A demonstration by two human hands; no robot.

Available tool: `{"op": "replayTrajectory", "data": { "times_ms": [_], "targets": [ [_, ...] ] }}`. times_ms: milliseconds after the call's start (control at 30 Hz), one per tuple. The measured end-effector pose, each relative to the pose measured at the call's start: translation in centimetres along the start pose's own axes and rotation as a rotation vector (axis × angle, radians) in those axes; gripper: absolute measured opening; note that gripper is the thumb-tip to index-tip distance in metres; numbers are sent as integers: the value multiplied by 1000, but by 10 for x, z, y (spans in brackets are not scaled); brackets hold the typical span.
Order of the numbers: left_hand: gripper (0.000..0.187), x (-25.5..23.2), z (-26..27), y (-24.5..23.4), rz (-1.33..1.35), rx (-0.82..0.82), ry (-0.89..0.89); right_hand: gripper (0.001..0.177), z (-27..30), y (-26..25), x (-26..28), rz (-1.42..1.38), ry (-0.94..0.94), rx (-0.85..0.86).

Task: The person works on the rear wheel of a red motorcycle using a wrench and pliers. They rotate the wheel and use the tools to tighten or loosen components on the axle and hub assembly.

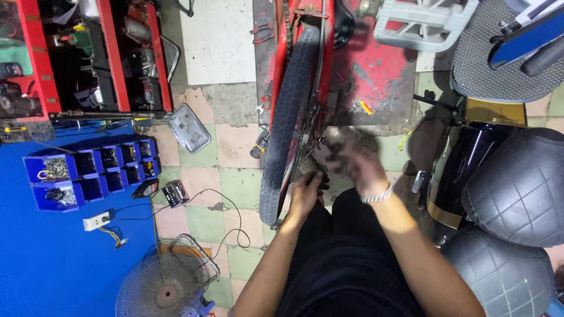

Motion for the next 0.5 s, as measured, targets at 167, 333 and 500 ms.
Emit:
{"op": "replayTrajectory", "data": {
  "times_ms": [167, 333, 500],
  "targets": [
    [32, -21, 0, -13, -27, -52, 292, 55, 33, 0, -36, 281, -293, 2],
    [29, 1, -9, -15, 9, -1, 76, 41, 1, -39, -105, 1108, -87, 111],
    [28, 1, -3, -22, -36, 9, 40, 49, -102, -95, -134, 1092, 80, 46]
  ]
}}
Point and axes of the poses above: each hand's wrist, its own z-axis away from the middle knuckle, its own y-axis out of the palm, x = y × z, the point moved 9 cm from there along -z, towards the middle knuckle, and after that the axes turned 10 degrees about -y, right-handed, at the moved point
